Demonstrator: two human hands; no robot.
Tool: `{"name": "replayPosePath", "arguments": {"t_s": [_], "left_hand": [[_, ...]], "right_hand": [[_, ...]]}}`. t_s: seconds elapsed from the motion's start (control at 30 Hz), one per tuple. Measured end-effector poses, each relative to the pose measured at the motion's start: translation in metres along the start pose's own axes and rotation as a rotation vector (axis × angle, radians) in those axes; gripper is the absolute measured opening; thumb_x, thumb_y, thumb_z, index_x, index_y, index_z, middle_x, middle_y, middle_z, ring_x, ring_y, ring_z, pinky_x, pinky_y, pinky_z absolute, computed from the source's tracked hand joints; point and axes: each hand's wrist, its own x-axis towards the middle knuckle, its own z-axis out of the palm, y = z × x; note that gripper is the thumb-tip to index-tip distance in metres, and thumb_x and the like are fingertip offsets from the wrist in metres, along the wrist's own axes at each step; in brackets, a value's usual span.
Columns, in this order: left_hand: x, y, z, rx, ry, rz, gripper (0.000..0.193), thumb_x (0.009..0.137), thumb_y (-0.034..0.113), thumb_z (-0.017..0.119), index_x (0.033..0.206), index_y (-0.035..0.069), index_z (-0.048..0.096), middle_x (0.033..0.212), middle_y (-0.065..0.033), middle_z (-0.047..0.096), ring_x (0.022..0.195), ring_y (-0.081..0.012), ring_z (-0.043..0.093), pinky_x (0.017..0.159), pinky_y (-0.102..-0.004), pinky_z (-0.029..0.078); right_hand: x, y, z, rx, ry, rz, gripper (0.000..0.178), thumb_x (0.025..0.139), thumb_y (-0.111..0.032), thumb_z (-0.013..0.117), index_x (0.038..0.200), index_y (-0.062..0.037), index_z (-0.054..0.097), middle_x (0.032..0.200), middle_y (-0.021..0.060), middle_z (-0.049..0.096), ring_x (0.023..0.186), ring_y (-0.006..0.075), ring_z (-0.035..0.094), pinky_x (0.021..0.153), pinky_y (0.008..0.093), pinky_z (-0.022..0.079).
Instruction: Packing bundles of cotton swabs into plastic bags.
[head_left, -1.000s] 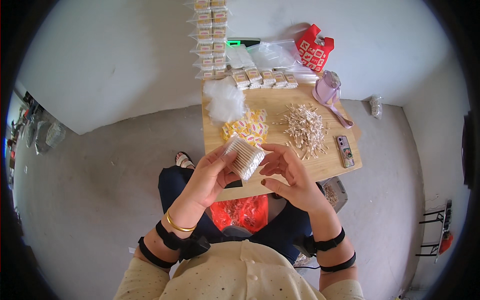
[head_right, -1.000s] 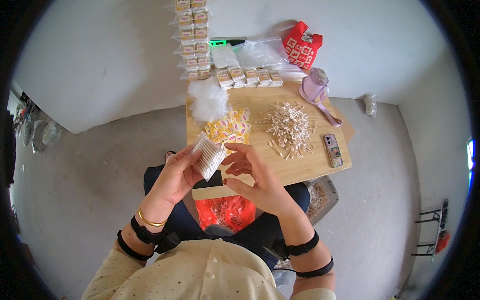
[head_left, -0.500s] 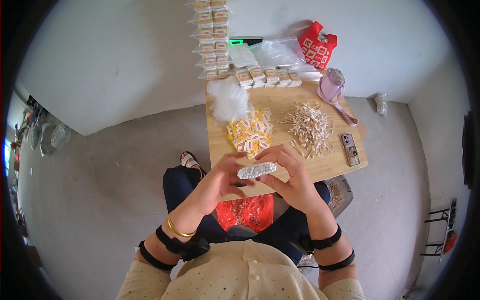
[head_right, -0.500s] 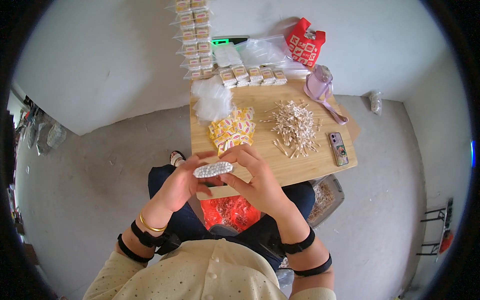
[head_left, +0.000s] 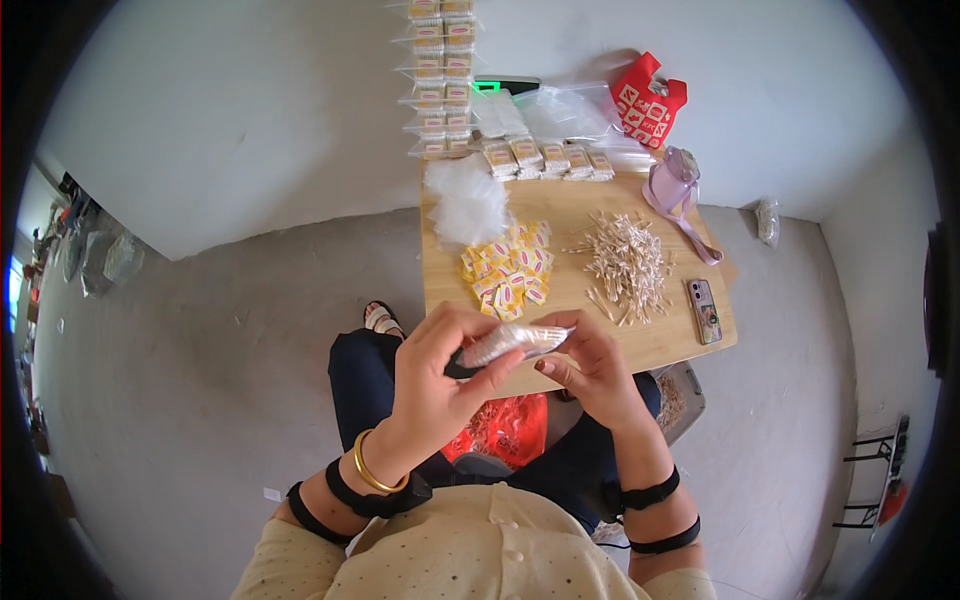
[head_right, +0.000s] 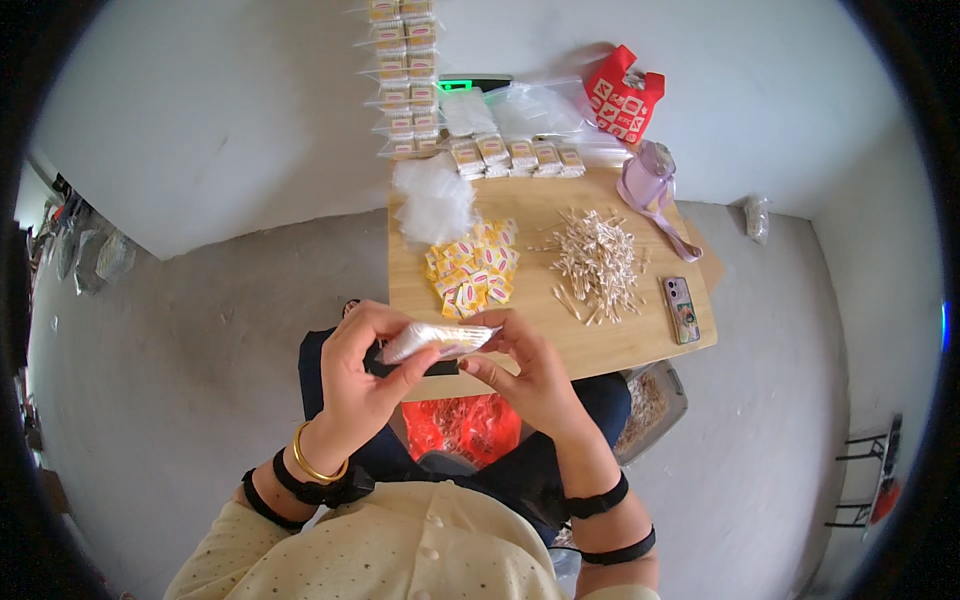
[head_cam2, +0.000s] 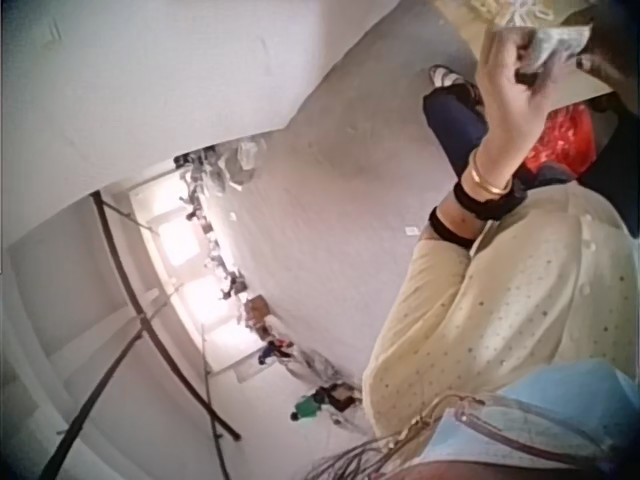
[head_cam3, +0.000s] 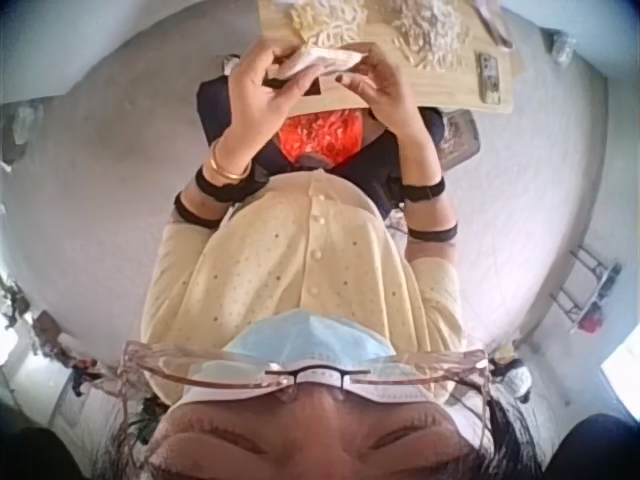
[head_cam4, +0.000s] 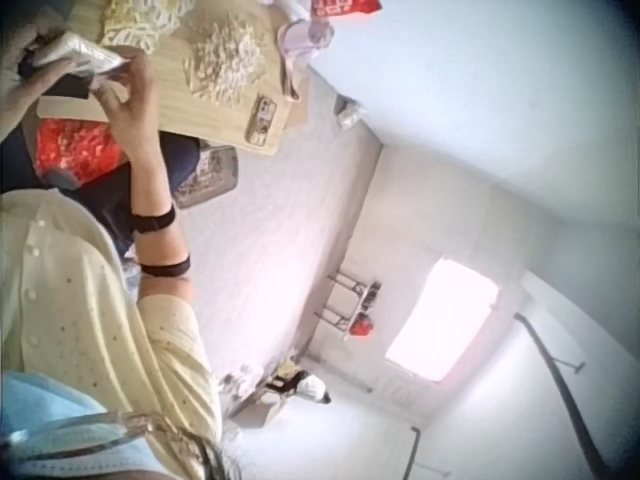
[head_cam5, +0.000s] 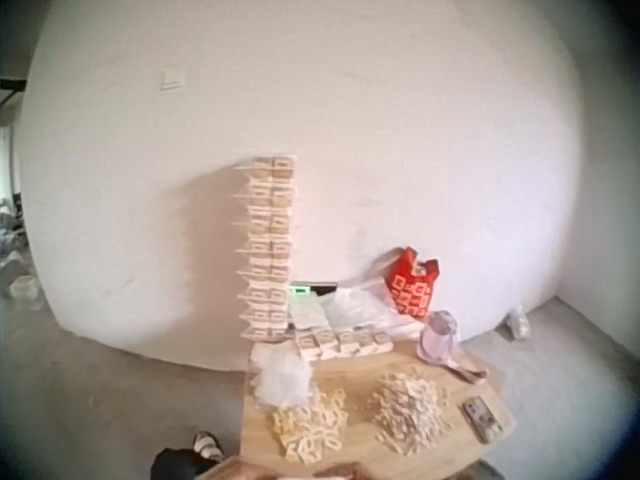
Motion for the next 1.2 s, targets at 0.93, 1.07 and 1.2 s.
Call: {"name": "replayPosePath", "arguments": {"t_s": [0.93, 1.07, 1.2], "left_hand": [[-0.008, -0.041, 0.027, -0.861, -0.030, -0.507, 0.035, 0.103, 0.035, 0.061, 0.118, 0.004, 0.051, 0.088, -0.0015, 0.062, 0.065, -0.0063, 0.059, 0.053, -0.0208, 0.046], [-0.010, -0.042, 0.023, -0.691, -0.064, -0.480, 0.040, 0.099, 0.031, 0.068, 0.123, 0.004, 0.050, 0.092, -0.0014, 0.062, 0.068, -0.0055, 0.059, 0.055, -0.0203, 0.047], [-0.007, -0.040, 0.017, -0.623, -0.114, -0.471, 0.044, 0.095, 0.024, 0.074, 0.126, 0.005, 0.050, 0.100, -0.0001, 0.063, 0.076, -0.0045, 0.059, 0.062, -0.0202, 0.050]], "right_hand": [[0.025, 0.005, 0.067, 0.099, 0.518, -0.024, 0.029, 0.111, -0.028, 0.043, 0.093, -0.0078, 0.053, 0.084, -0.0049, 0.052, 0.075, 0.0034, 0.044, 0.064, 0.0249, 0.040], [0.027, 0.005, 0.063, 0.323, 0.551, 0.183, 0.028, 0.111, -0.030, 0.044, 0.103, -0.0069, 0.058, 0.087, -0.0046, 0.055, 0.079, 0.0035, 0.047, 0.068, 0.0233, 0.041], [0.023, 0.019, 0.058, 0.043, 0.585, 0.037, 0.030, 0.110, -0.030, 0.045, 0.106, -0.0047, 0.060, 0.094, -0.0029, 0.061, 0.086, 0.0037, 0.051, 0.073, 0.0223, 0.044]]}}
